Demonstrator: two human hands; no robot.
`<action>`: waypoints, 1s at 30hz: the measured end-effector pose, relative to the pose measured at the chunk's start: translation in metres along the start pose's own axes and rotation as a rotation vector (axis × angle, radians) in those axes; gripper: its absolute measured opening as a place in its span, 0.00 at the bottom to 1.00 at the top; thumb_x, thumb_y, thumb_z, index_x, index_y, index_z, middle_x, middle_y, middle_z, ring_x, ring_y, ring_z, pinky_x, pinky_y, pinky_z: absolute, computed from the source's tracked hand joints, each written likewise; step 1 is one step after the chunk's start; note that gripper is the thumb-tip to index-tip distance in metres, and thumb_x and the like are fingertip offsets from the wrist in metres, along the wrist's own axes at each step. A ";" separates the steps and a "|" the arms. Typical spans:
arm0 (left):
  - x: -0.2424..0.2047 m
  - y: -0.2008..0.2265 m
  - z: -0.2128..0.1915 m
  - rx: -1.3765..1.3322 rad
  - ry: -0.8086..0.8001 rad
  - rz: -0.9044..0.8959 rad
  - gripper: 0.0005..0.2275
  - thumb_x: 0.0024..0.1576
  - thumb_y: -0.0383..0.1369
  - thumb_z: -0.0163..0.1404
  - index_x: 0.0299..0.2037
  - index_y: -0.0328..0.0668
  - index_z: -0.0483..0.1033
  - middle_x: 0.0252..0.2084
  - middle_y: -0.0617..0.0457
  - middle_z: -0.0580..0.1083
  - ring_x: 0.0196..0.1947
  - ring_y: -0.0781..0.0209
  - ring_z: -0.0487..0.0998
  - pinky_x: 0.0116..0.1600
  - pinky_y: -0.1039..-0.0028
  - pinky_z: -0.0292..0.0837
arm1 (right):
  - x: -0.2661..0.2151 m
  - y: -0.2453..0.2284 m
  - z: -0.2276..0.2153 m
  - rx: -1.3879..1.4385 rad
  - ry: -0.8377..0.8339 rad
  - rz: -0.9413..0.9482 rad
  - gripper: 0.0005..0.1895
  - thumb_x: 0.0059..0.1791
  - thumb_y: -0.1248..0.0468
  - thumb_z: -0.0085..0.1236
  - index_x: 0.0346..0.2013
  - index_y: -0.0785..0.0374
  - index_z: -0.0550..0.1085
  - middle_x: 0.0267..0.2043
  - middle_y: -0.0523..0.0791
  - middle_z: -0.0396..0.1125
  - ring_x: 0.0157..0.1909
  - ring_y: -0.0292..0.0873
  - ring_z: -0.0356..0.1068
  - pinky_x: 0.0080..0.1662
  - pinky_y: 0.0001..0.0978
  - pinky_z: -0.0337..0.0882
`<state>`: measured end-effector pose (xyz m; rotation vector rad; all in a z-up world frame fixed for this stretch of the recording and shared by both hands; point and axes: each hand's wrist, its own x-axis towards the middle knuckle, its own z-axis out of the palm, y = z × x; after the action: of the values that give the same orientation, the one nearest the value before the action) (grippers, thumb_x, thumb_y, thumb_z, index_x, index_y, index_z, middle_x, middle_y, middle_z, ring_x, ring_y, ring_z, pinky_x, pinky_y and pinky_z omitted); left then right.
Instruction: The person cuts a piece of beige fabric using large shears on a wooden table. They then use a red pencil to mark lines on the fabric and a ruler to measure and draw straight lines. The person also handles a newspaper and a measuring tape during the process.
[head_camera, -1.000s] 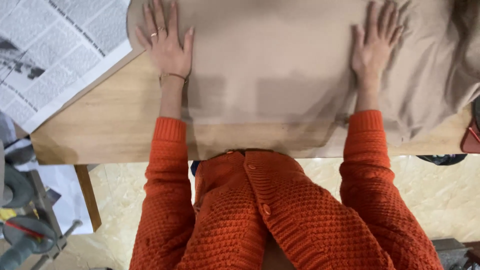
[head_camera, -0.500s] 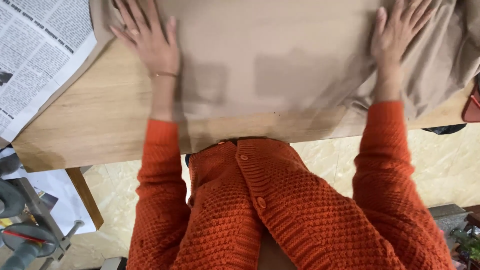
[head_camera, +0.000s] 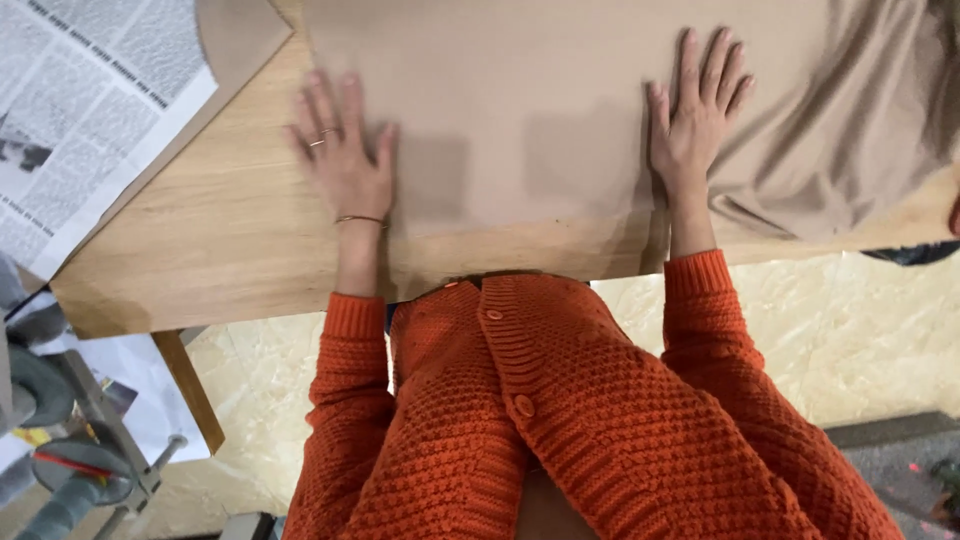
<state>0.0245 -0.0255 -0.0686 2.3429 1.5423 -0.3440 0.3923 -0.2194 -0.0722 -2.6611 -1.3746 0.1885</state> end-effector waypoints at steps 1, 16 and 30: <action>0.001 -0.009 0.011 -0.017 0.135 -0.004 0.29 0.73 0.58 0.32 0.81 0.62 0.42 0.81 0.53 0.36 0.81 0.51 0.33 0.79 0.49 0.22 | 0.001 0.008 0.002 -0.006 0.004 0.043 0.34 0.63 0.41 0.34 0.81 0.53 0.52 0.81 0.51 0.35 0.81 0.57 0.31 0.75 0.59 0.30; -0.021 0.030 0.014 -0.026 0.203 0.142 0.30 0.71 0.57 0.33 0.80 0.57 0.48 0.81 0.50 0.40 0.80 0.46 0.36 0.78 0.44 0.28 | -0.015 0.001 0.003 -0.023 -0.055 -0.032 0.35 0.62 0.35 0.32 0.81 0.44 0.50 0.82 0.46 0.32 0.82 0.53 0.29 0.76 0.60 0.31; -0.016 0.017 0.025 -0.004 0.330 0.072 0.31 0.71 0.59 0.32 0.79 0.54 0.53 0.79 0.48 0.46 0.79 0.43 0.41 0.77 0.45 0.28 | -0.123 0.098 -0.057 0.129 0.188 -0.289 0.09 0.52 0.62 0.67 0.43 0.62 0.83 0.51 0.49 0.66 0.53 0.52 0.62 0.50 0.47 0.57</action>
<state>0.0329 -0.0551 -0.0837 2.5417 1.5858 0.0680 0.4095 -0.3799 -0.0284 -2.2790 -1.6006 -0.0060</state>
